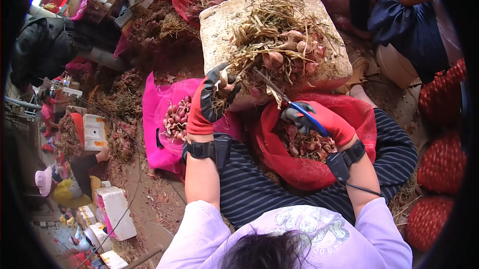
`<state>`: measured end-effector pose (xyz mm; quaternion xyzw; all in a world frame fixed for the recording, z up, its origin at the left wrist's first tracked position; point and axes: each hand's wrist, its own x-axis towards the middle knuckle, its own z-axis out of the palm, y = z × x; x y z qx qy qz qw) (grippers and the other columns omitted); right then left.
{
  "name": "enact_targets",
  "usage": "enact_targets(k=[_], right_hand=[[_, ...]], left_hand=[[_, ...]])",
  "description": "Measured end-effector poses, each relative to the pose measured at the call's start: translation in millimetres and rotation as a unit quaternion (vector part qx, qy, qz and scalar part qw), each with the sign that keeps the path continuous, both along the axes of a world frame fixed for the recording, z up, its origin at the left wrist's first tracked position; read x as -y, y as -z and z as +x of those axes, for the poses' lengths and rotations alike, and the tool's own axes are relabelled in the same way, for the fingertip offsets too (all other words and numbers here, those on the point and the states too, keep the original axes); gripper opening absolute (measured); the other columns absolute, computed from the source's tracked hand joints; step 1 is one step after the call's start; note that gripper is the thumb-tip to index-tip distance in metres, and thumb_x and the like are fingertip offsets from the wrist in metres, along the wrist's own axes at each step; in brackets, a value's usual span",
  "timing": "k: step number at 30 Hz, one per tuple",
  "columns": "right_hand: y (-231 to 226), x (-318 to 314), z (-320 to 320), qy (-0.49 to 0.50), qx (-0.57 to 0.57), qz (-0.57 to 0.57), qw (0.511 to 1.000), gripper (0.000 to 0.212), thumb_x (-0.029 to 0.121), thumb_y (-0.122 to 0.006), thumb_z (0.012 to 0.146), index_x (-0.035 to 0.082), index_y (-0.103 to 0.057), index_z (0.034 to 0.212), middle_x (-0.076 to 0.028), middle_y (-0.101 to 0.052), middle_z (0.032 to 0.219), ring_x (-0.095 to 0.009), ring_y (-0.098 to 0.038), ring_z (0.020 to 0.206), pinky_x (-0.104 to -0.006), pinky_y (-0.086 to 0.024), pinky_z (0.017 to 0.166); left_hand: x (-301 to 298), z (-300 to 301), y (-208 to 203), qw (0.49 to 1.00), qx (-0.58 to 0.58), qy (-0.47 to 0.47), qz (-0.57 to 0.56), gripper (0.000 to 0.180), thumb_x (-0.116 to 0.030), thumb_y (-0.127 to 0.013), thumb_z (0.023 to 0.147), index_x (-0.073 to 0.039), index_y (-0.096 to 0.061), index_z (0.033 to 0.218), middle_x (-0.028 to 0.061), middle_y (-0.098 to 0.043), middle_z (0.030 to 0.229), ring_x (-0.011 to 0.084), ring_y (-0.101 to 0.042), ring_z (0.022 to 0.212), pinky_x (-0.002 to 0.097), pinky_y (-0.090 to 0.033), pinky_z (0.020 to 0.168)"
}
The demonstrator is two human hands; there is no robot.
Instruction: The recorder sits on the ground and uses scissors to trim the roots and stalks of shallots, then places the trimmed shallots into a red net bag.
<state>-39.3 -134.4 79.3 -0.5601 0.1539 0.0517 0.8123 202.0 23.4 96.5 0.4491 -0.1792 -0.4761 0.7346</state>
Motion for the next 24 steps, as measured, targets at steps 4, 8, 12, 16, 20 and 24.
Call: enact_targets(k=[4, 8, 12, 16, 20, 24], right_hand=[[8, -4, 2, 0.038, -0.061, -0.026, 0.997, 0.027, 0.038, -0.061, 0.085, 0.011, -0.06, 0.087, 0.008, -0.047, 0.063, -0.001, -0.043, 0.053, -0.0188, -0.034, 0.047], [0, -7, 11, 0.045, -0.063, 0.016, 0.997, 0.028, 0.037, -0.059, 0.085, 0.008, -0.057, 0.083, 0.007, -0.046, 0.061, -0.002, -0.041, 0.052, -0.0188, -0.034, 0.047], [9, -6, 18, 0.058, -0.081, -0.036, 0.994, 0.027, 0.033, -0.064, 0.083, 0.007, -0.065, 0.087, 0.006, -0.054, 0.068, -0.003, -0.046, 0.055, -0.0196, -0.037, 0.049], [29, -6, 2, 0.084, 0.051, -0.111, 0.989, 0.025, 0.029, -0.063, 0.085, 0.004, -0.065, 0.09, 0.006, -0.056, 0.073, -0.002, -0.047, 0.061, -0.019, -0.039, 0.054], [13, -10, 2, 0.048, -0.017, -0.035, 0.998, 0.029, 0.034, -0.06, 0.086, 0.007, -0.063, 0.094, 0.006, -0.054, 0.072, -0.003, -0.046, 0.061, -0.0196, -0.038, 0.051], [19, -6, 29, 0.041, -0.061, -0.052, 0.996, 0.031, 0.041, -0.062, 0.083, 0.01, -0.065, 0.085, 0.006, -0.048, 0.06, -0.003, -0.044, 0.053, -0.0209, -0.035, 0.046]], left_hand=[[4, -10, -13, 0.995, -0.08, -0.019, 0.057, 0.041, -0.007, -0.054, 0.089, -0.006, -0.042, 0.128, 0.0055, -0.056, 0.093, 0.0141, -0.058, 0.082, 0.022, -0.051, 0.066], [1, -9, -3, 0.999, 0.012, 0.006, 0.033, 0.037, -0.019, -0.053, 0.09, -0.006, -0.046, 0.123, 0.0077, -0.058, 0.093, 0.0196, -0.06, 0.08, 0.0273, -0.053, 0.065], [0, -16, -8, 0.998, 0.047, 0.023, 0.032, 0.039, -0.029, -0.051, 0.092, -0.003, -0.047, 0.121, 0.0097, -0.059, 0.091, 0.024, -0.062, 0.08, 0.0308, -0.055, 0.068], [-3, -12, 2, 0.925, 0.371, 0.034, 0.078, 0.038, -0.015, -0.055, 0.09, -0.002, -0.045, 0.124, 0.0054, -0.057, 0.091, 0.0158, -0.058, 0.084, 0.0268, -0.051, 0.075], [-7, -12, 9, 0.772, 0.634, 0.004, 0.035, 0.038, -0.001, -0.055, 0.086, -0.001, -0.047, 0.123, 0.0044, -0.056, 0.094, 0.0117, -0.054, 0.084, 0.0239, -0.049, 0.076], [-8, -17, 11, 0.88, 0.468, 0.034, 0.073, 0.037, 0.001, -0.055, 0.086, -0.002, -0.048, 0.122, 0.0041, -0.056, 0.094, 0.0109, -0.053, 0.082, 0.0229, -0.048, 0.076]])
